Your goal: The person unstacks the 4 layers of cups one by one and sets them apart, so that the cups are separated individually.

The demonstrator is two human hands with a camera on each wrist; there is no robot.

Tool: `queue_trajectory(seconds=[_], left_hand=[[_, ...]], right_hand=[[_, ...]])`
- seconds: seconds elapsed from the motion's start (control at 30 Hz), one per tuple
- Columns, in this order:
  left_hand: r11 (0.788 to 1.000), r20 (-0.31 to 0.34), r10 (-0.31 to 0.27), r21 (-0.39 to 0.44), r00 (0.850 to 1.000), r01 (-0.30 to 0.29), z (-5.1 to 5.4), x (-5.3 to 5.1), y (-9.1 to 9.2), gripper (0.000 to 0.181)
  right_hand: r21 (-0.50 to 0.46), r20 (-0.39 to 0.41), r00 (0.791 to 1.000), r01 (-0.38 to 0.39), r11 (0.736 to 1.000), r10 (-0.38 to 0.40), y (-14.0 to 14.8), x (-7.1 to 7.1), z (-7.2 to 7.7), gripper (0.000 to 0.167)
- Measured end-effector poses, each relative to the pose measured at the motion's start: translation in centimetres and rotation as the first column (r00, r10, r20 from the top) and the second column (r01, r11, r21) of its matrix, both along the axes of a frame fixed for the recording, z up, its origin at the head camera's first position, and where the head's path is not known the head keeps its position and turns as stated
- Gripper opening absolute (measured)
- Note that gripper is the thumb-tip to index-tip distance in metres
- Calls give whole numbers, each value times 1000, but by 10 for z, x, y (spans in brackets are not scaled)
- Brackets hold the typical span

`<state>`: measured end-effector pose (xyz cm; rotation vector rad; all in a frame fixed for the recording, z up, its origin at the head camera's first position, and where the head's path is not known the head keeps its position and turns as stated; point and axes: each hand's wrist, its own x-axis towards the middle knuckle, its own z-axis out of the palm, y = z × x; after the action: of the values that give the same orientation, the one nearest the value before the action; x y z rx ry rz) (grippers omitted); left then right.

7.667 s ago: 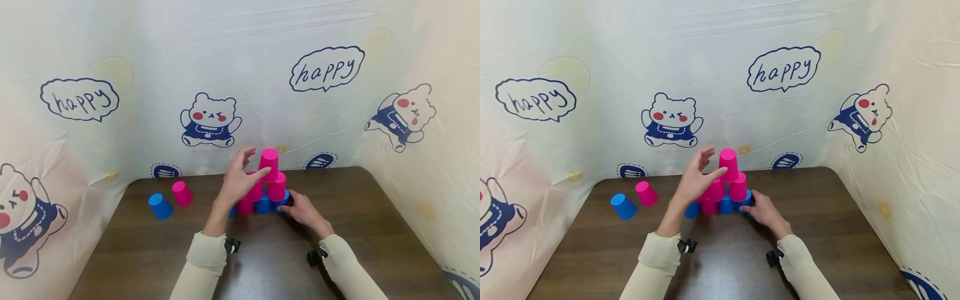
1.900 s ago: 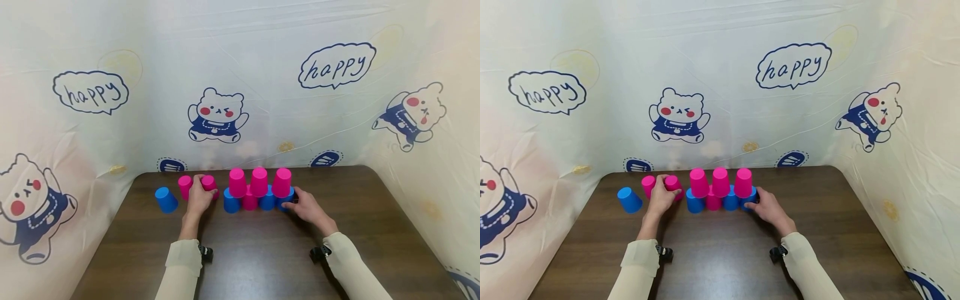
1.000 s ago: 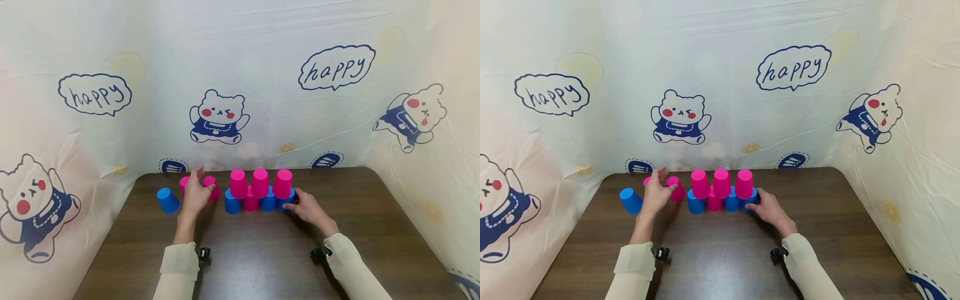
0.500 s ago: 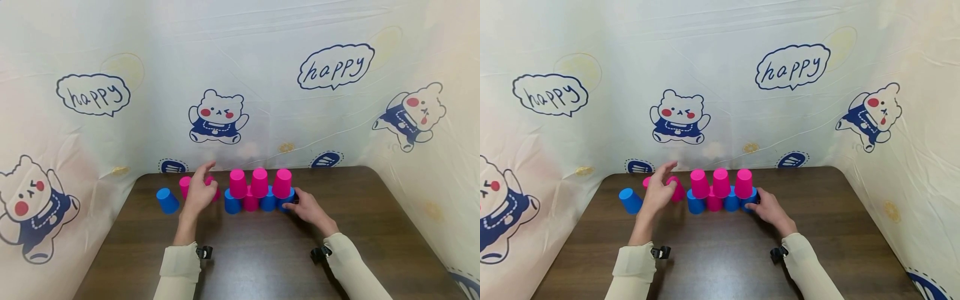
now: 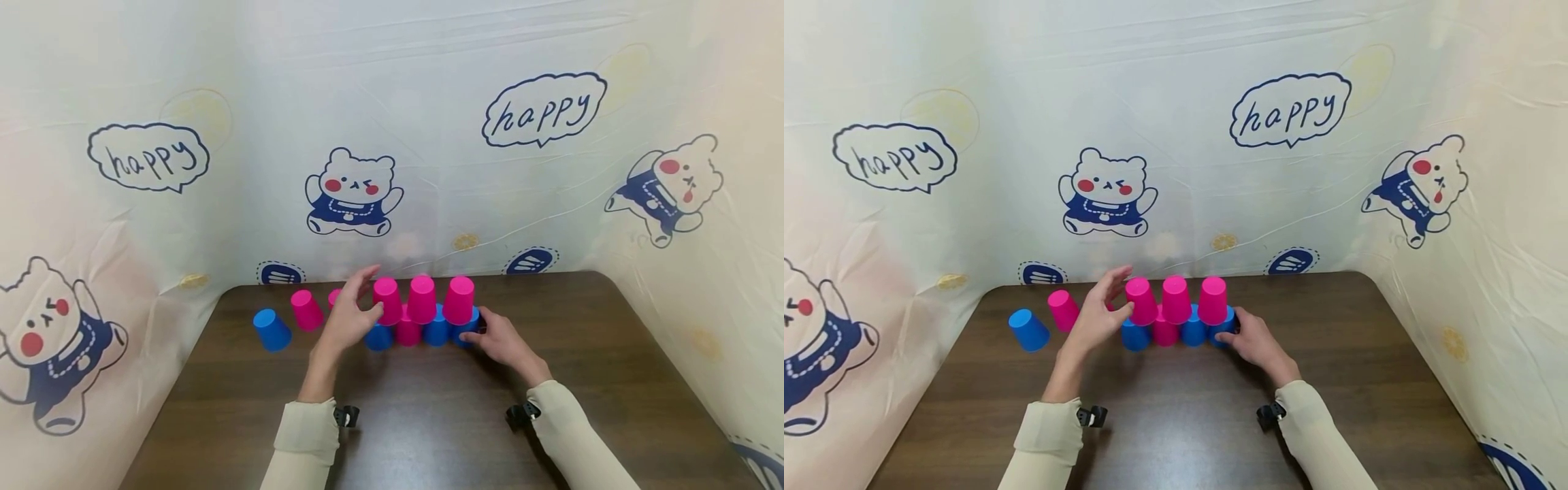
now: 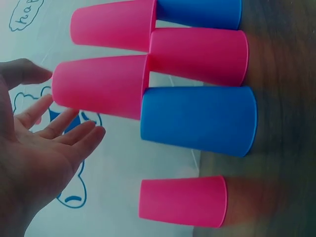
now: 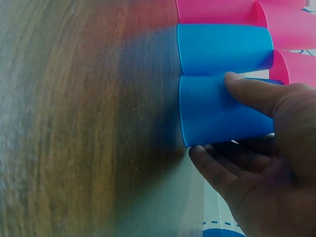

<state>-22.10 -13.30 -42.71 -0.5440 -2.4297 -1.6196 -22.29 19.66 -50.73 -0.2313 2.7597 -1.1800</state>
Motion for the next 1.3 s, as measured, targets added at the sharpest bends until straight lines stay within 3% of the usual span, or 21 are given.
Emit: queue_trajectory(seconds=[0.3,0.73,1.3], left_hand=[[997,55,29,-68,998,-25,-8,-3,10,83],[993,120,84,-87,989,-74,-14,-4,16,88],[991,142,123,-65,982,-115,-9,-1,15,80]], right_hand=[[-7,15,1000,9,1000,-9,-1,0,1,54],[-9,22,1000,8,1000,-8,-2,1,3,53],[-6,13,1000,8,1000,-8,-2,0,0,54]])
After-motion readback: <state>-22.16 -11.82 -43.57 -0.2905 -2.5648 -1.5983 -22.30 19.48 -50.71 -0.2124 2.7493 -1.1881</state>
